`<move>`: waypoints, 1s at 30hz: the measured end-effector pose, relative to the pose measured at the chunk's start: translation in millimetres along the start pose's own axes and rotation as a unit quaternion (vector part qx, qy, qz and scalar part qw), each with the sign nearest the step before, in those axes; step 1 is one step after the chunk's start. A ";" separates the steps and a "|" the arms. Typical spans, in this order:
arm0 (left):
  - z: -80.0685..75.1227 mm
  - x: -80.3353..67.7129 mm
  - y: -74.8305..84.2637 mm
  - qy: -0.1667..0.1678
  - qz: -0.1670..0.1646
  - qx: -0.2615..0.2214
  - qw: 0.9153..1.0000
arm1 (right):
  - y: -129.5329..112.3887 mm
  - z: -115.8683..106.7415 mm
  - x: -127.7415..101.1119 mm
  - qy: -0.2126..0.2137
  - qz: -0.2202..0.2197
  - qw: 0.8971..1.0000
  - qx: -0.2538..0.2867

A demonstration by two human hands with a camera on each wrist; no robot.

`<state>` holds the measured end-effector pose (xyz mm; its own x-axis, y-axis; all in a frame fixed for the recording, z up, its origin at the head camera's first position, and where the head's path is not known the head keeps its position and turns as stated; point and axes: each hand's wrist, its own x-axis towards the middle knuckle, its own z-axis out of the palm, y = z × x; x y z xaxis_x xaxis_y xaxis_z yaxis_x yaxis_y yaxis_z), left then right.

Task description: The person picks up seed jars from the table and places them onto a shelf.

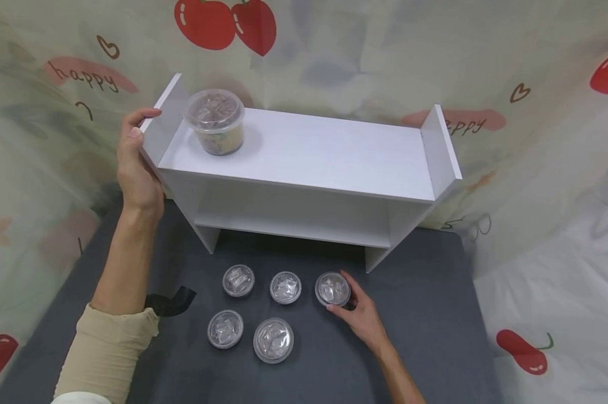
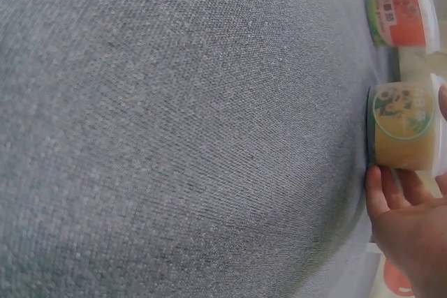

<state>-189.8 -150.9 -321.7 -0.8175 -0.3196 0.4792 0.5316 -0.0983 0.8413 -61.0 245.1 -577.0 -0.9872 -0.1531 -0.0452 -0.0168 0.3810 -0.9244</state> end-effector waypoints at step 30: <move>2.7 -0.1 -2.0 0.000 0.004 -0.014 1.000 | -31.7 -14.9 -3.3 -0.013 -0.009 0.997 0.079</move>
<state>-191.4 -148.2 -322.8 -0.8134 -0.3212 0.4850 0.5436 -0.1228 0.8303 -59.6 247.1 -541.9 -0.9824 -0.1830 -0.0369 -0.0063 0.2303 -0.9731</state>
